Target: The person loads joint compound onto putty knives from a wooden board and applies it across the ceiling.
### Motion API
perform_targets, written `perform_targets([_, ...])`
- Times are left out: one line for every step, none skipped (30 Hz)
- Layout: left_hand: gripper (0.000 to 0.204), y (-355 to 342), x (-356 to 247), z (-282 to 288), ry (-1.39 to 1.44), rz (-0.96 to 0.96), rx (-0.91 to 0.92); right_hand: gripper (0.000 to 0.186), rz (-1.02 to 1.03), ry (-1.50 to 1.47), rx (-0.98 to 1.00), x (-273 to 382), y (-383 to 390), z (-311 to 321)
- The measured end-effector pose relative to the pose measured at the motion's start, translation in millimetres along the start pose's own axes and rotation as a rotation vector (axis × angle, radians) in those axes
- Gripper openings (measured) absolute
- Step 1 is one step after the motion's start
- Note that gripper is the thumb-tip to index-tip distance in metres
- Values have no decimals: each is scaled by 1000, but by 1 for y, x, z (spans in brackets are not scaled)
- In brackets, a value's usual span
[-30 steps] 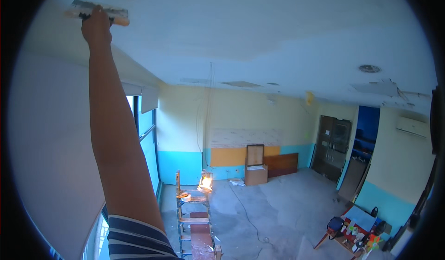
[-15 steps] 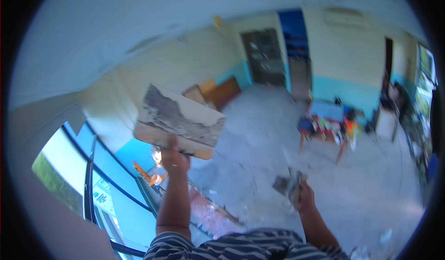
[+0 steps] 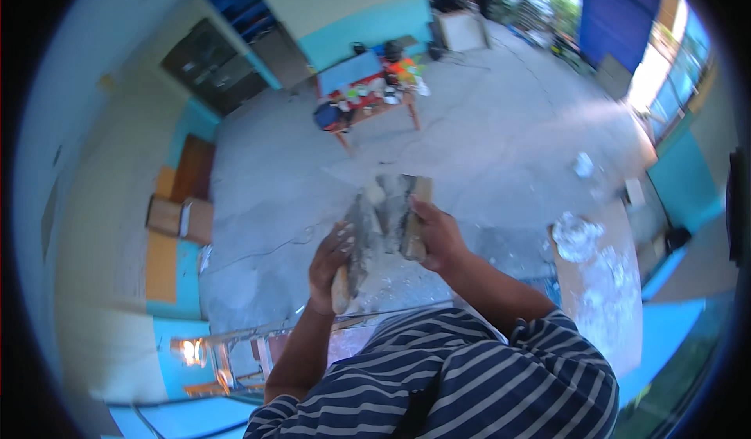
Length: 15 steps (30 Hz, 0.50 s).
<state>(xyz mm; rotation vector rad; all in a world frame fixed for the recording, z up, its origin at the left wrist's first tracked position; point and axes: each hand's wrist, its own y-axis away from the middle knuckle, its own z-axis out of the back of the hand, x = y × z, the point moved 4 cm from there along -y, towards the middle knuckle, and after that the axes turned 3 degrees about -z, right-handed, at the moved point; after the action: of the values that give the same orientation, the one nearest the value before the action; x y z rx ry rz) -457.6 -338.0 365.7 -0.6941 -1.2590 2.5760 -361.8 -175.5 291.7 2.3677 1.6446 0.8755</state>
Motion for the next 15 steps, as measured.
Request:
perform_targets([28,3,6,-17,-17,-6,25,42,33,-20,-48,9,3,13])
perform_targets([26,8,12,-26,-67,7,77,42,47,31,-72,15,9,19])
perform_targets([22,8,15,-36,-145,36,137,42,56,86,-92,21,13,25])
perform_targets([23,8,18,-45,-137,37,131,42,86,62,-136,26,17,33])
perform_targets([23,9,21,-55,-138,42,119,42,92,32,-127,31,19,39])
perform_targets([23,9,24,-65,-99,35,130,42,97,8,-112,37,21,45])
perform_targets([28,10,29,-70,-111,83,163,42,113,-6,-140,41,25,51])
perform_targets([33,11,35,-77,-125,131,198,42,130,-27,-130,46,28,56])
perform_targets([33,10,37,-85,-100,130,207,42,143,-43,-116,51,32,60])
perform_targets([35,11,40,-92,-77,141,209,42,151,-51,-138,56,37,64])
perform_targets([37,12,42,-98,-55,154,212,41,151,-53,-150,61,42,67])
perform_targets([37,15,46,-105,-67,192,237,40,152,-54,-160,67,46,71])
perform_targets([37,20,51,-111,-49,194,249,40,157,-64,-179,71,47,81])
perform_targets([34,26,57,-117,-24,235,258,38,164,-18,-222,73,46,95])
perform_targets([31,34,62,-124,-7,278,266,36,164,27,-259,76,45,107])
